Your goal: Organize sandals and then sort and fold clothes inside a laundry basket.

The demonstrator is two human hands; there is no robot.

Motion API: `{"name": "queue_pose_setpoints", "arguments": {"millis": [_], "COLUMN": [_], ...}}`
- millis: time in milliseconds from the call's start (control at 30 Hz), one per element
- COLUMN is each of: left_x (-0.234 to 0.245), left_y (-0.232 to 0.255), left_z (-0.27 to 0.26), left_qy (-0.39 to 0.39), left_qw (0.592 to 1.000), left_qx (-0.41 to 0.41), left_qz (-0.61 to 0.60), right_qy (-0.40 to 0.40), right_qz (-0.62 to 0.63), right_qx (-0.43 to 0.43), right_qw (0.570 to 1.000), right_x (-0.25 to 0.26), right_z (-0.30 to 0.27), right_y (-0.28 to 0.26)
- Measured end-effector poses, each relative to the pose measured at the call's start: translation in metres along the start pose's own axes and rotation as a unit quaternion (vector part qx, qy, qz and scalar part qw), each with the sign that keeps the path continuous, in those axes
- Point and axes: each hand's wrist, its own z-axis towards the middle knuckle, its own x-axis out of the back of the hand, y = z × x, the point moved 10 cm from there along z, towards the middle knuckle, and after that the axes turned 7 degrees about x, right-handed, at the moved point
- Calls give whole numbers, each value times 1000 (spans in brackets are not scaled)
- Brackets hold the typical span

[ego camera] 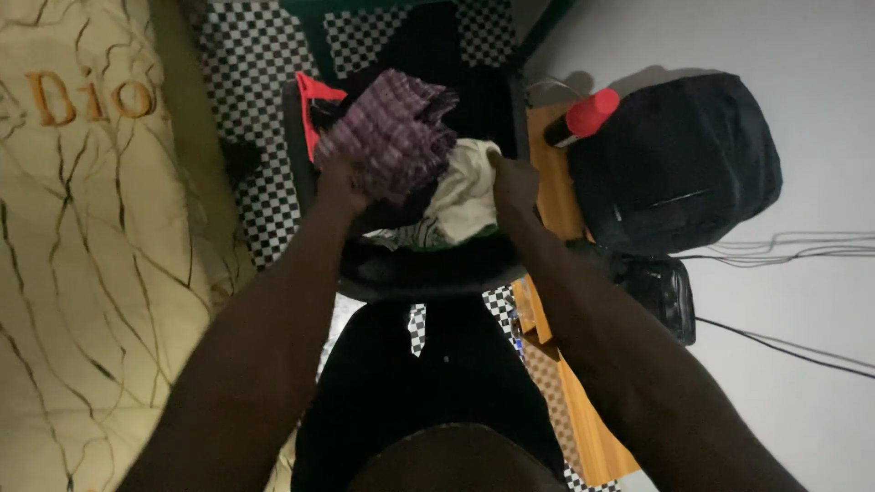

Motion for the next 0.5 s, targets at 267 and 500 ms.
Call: {"name": "queue_pose_setpoints", "arguments": {"millis": [267, 500], "left_x": [92, 15], "left_y": [-26, -50], "left_z": [-38, -64], "left_qy": [145, 110], "left_qw": [454, 325], "left_qx": [-42, -222], "left_qz": [878, 913], "right_qy": [-39, -68], "right_qz": [-85, -113], "right_qx": [54, -12], "right_qw": [994, 991], "right_x": [9, 3], "right_z": [-15, -36], "right_y": [16, 9]}}
